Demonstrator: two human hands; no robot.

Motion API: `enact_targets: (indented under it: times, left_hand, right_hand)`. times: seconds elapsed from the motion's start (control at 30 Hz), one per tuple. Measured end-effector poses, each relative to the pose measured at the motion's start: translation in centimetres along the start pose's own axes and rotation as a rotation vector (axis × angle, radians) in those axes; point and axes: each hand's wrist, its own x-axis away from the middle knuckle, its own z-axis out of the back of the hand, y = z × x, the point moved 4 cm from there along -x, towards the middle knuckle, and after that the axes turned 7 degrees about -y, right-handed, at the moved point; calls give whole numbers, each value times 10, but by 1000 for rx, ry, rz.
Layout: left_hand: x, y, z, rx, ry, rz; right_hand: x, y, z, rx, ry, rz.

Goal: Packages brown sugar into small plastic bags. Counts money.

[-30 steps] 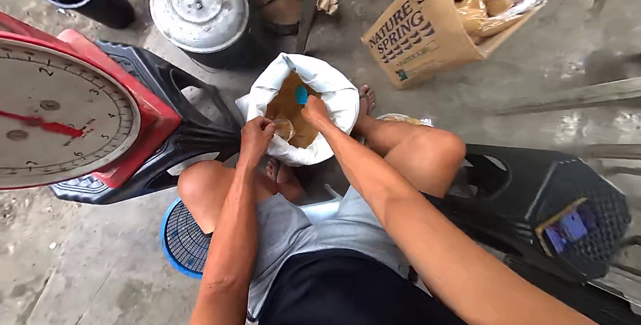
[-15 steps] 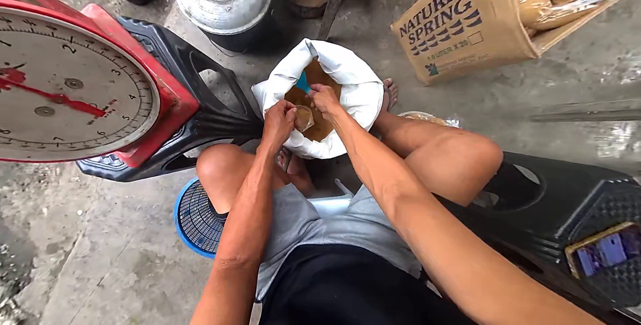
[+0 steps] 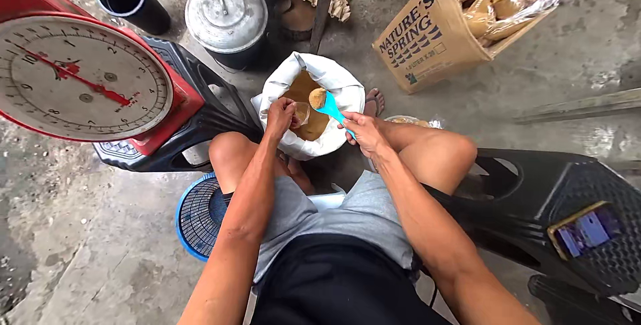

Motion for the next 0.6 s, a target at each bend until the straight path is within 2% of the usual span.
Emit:
enact_targets:
  times: [0.3, 0.6]
  left_hand:
    - [-1, -7, -4, 39, -7, 28]
    - [-3, -9, 3, 71, -9, 8]
  right_hand:
    - [-2, 20, -6, 6, 13, -52]
    - [24, 16, -4, -30, 13, 18]
